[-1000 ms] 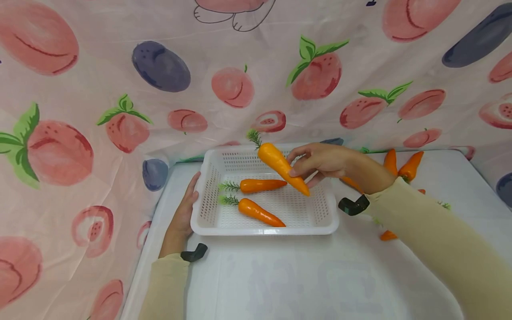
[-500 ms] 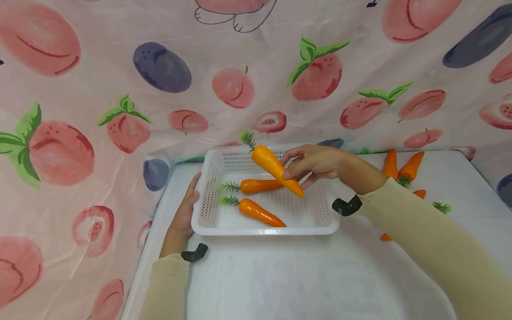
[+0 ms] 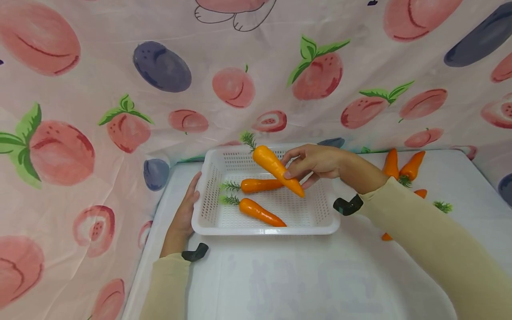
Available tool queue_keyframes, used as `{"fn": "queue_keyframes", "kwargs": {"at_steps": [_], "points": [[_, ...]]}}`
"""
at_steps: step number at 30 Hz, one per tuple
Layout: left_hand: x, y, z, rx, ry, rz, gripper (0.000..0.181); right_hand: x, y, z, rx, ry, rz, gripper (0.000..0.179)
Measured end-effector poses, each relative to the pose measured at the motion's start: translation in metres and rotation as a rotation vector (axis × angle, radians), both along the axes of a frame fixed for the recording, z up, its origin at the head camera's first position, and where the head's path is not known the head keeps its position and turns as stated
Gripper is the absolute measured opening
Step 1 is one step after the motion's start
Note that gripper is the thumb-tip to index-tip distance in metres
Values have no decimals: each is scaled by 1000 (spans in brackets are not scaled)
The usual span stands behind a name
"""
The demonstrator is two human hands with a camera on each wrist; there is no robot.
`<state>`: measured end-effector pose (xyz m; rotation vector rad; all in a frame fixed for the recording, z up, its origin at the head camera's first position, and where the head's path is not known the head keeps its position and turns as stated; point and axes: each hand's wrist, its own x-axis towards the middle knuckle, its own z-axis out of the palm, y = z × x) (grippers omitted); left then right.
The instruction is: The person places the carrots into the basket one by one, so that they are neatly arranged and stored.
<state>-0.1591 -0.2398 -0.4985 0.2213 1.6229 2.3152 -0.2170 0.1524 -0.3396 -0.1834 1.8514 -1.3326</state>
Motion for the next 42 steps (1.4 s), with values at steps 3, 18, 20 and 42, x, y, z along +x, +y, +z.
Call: {"fn": "queue_keyframes", "kwargs": {"at_steps": [3,18,20,42], "points": [[0,0,0,3,-4,1,63,0,1,1,-2,-1,1,50],[-1,1,-2,-6,-6,14,62,0,4,5,-20,3,11,46],[-2,1,-2,-3,-3,11,63,0,4,5,-23,2,13,43],[-2,-1,-3,0,9,-10,67,1,50,12,1,48,-23,42]]}}
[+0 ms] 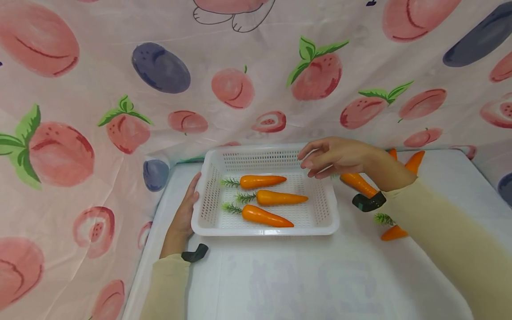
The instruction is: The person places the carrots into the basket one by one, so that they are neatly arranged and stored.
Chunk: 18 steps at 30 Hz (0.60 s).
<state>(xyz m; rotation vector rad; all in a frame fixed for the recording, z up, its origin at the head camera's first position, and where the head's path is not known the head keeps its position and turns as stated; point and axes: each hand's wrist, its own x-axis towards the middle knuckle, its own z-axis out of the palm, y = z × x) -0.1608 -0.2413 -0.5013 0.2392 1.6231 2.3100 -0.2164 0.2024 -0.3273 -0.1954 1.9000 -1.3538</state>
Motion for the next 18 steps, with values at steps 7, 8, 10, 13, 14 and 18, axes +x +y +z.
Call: {"fn": "queue_keyframes", "kwargs": {"at_steps": [7,8,10,13,14,18], "points": [[0,1,0,-2,0,3,66,2,29,7,30,39,-47,39],[1,1,0,-3,-3,5,66,2,33,7,25,40,-51,40],[0,1,0,1,-8,7,66,2,41,8,14,43,-53,42],[0,0,0,12,-20,8,66,2,56,8,6,54,-56,45],[0,0,-1,14,-22,8,66,2,61,8,7,58,-55,45],[-1,-1,-2,10,-24,4,66,1,83,5,16,67,-77,39]]}}
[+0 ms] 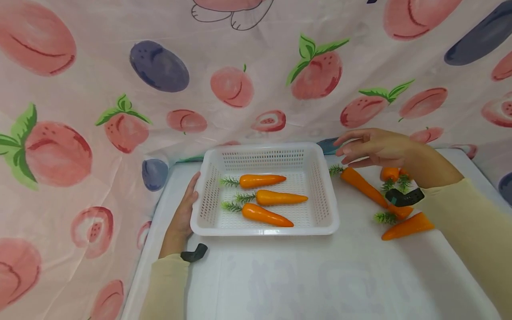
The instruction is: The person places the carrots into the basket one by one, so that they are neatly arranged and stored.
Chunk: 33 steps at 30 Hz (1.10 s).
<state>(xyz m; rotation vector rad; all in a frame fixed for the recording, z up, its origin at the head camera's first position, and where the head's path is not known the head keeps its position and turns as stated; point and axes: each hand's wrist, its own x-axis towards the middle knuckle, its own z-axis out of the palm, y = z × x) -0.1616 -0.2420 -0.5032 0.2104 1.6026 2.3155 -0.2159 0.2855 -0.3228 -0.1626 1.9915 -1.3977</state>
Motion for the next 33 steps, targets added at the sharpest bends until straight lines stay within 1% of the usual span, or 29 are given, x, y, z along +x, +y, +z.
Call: {"fn": "queue_keyframes", "kwargs": {"at_steps": [3,5,7,12,16,20,28,33], "points": [[0,-1,0,-6,0,-2,66,-2,15,-6,-5,-2,-29,35],[0,0,0,-4,-3,0,66,-2,25,-10,-3,-1,-39,36],[0,0,0,0,-9,4,67,-3,34,-16,17,3,-39,41],[1,1,1,-3,-11,13,68,-5,52,-35,85,-3,-55,59],[1,1,1,-15,-9,18,66,-4,62,-51,123,-1,-70,60],[1,1,2,-24,-10,24,65,-3,67,-64,157,12,-78,56],[2,1,3,-28,-1,25,66,-2,68,-89,190,18,-90,69],[2,3,4,-26,2,29,64,-3,71,-100,178,4,-114,68]]}}
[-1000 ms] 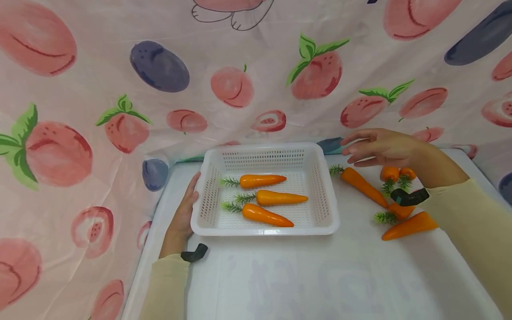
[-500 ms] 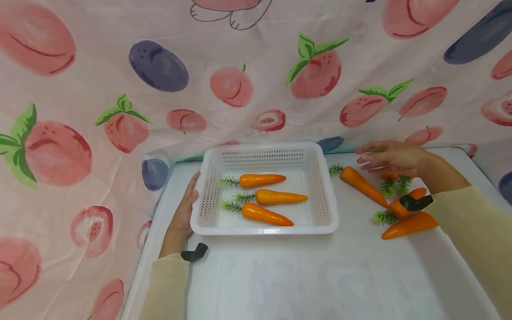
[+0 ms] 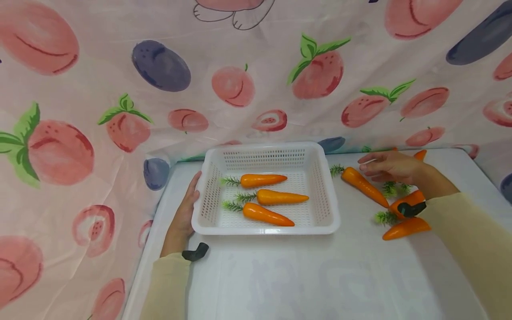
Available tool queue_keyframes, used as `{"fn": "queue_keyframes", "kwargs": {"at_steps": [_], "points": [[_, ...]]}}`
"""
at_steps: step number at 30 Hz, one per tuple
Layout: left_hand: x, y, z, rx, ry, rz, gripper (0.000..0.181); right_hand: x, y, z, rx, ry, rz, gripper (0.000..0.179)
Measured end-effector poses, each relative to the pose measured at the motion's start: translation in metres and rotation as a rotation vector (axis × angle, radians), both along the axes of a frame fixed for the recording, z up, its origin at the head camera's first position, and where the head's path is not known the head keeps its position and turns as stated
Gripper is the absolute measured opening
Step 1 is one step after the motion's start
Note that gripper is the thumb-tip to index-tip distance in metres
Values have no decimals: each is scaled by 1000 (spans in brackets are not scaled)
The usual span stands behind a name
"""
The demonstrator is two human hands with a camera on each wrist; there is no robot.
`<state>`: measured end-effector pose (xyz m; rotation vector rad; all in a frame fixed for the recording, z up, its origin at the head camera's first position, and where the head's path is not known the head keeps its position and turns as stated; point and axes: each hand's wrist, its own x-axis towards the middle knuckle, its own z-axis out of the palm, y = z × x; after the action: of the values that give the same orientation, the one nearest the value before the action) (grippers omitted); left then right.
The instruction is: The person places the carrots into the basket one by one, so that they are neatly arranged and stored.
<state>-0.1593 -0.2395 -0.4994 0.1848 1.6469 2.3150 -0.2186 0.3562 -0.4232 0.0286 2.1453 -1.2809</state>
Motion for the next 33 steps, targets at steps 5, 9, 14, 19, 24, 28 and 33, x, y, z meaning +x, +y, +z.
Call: {"fn": "queue_keyframes", "kwargs": {"at_steps": [5,9,14,19,24,28,33], "points": [[0,0,-1,9,-2,6,62,-1,2,-8,-21,-40,-5,68],[0,0,-2,14,-8,6,64,-2,2,-14,-18,-55,-2,68],[-2,-1,-4,21,-13,3,64,-2,0,-21,8,-70,-6,68],[-2,-1,-3,11,-12,1,63,-1,-4,-29,62,-85,5,76],[-2,0,-2,2,-3,-1,64,-1,-3,-33,76,-101,0,80],[-1,0,-1,-1,3,2,64,-1,0,-34,72,-111,11,79],[0,0,0,-4,5,4,65,-4,2,-39,87,-103,35,81]]}}
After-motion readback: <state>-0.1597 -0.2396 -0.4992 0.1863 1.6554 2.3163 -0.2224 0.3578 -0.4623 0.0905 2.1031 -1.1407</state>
